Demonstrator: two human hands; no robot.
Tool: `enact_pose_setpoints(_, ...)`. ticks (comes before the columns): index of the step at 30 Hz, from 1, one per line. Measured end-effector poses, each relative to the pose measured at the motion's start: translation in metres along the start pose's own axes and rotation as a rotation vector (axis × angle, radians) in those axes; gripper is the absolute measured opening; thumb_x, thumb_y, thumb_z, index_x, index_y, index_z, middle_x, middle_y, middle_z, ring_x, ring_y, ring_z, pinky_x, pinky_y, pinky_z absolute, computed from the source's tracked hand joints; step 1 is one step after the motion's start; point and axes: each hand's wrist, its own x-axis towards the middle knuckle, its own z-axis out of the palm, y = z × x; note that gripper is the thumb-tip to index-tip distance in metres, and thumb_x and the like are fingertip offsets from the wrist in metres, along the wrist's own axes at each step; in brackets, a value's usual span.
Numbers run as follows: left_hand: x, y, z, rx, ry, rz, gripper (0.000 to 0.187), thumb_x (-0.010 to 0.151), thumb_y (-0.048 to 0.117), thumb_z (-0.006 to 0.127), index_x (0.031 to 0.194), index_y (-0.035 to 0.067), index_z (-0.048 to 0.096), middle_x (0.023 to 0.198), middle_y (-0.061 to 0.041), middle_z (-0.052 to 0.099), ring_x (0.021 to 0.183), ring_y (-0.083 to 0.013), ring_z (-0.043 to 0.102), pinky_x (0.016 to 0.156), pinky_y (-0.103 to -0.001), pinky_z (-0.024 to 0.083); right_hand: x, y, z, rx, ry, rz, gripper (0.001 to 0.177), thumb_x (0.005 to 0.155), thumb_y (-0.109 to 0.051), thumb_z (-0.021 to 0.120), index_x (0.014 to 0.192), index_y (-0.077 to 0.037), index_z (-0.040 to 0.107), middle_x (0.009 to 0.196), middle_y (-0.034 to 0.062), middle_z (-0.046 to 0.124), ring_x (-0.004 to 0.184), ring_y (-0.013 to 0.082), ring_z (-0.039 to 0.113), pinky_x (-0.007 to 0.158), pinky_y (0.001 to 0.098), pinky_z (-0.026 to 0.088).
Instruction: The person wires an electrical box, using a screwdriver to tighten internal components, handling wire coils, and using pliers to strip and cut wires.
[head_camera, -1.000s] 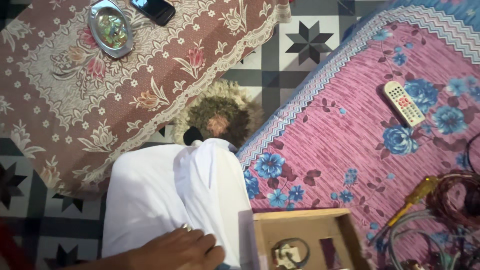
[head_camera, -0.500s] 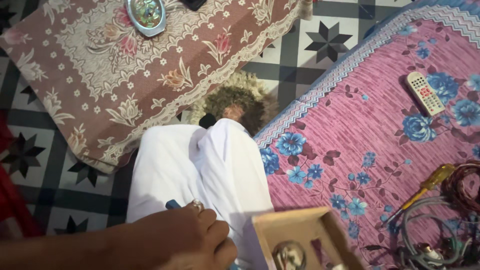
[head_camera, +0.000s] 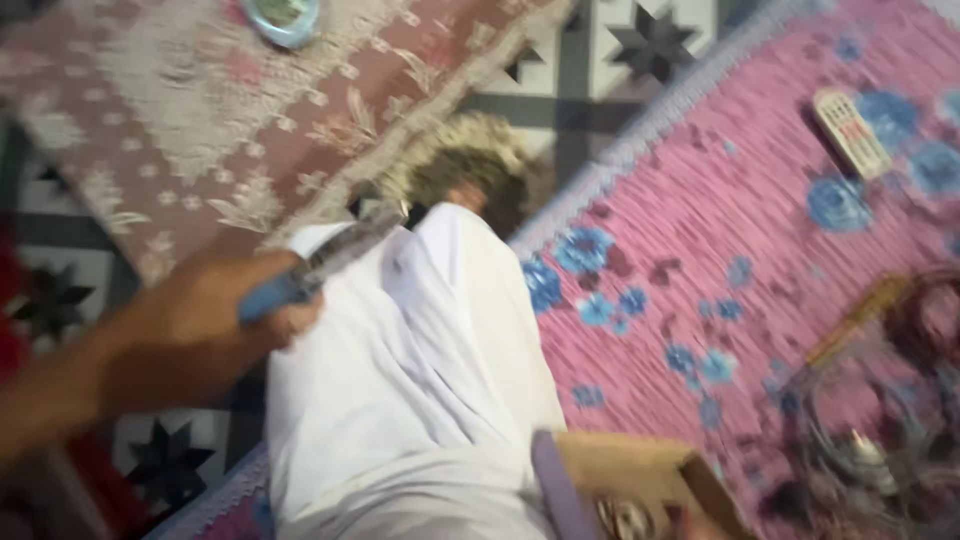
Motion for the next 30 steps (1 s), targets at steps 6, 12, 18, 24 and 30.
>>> enact_pose_setpoints(6,0.012,0.048,0.073,-0.503,-0.357,0.072,0.035,0.090,0.034,0.063,0.084,0.000,0.063,0.067,-0.017,0.054,0.062,-0.0287,0.053,0.060,-0.044,0.047,-0.028,-0.007,0.034,-0.054,0.132,0.073,0.030,0.111,-0.020,0.051,0.110,0.009,0.060,0.078,0.0028,0.046,0.061,0.0108,0.039,0.051,0.0280,0.031)
enact_pose_setpoints(12,0.022,0.069,0.103,-0.387,-0.392,0.162,0.031,0.092,0.033,0.062,0.086,0.003,0.064,0.072,-0.009,0.065,0.070,-0.0217,0.062,0.068,-0.037,0.049,0.009,0.014,0.083,-0.199,0.376,0.167,0.036,0.099,-0.023,0.054,0.113,0.009,0.064,0.075,0.0008,0.046,0.056,0.0089,0.036,0.048,0.0258,0.028)
enact_pose_setpoints(18,0.043,0.078,0.105,-0.651,-0.556,-0.182,0.016,0.096,0.011,0.061,0.103,-0.003,0.063,0.088,-0.017,0.071,0.077,-0.0423,0.068,0.071,-0.053,0.052,0.024,0.026,0.092,-0.110,0.423,0.119,0.036,0.098,-0.014,0.055,0.125,0.009,0.062,0.091,0.0044,0.063,0.076,0.0119,0.058,0.063,0.0295,0.047)
enact_pose_setpoints(24,0.040,0.082,0.120,0.032,-0.115,0.240,0.022,0.085,0.003,0.056,0.106,0.002,0.056,0.101,-0.020,0.062,0.090,-0.0426,0.064,0.080,-0.054,0.049,0.028,0.031,0.082,0.006,0.296,0.045,0.016,0.103,-0.011,0.057,0.109,0.003,0.062,0.090,0.0069,0.063,0.074,0.0156,0.058,0.068,0.0321,0.049)
enact_pose_setpoints(30,0.044,0.080,0.132,-0.150,-0.211,0.476,0.023,0.084,0.006,0.061,0.106,0.002,0.059,0.094,-0.021,0.065,0.092,-0.0430,0.064,0.079,-0.054,0.048,0.034,0.017,0.090,-0.009,0.276,0.056,0.018,0.104,-0.016,0.058,0.110,0.002,0.059,0.087,0.0058,0.059,0.076,0.0161,0.056,0.073,0.0349,0.050)
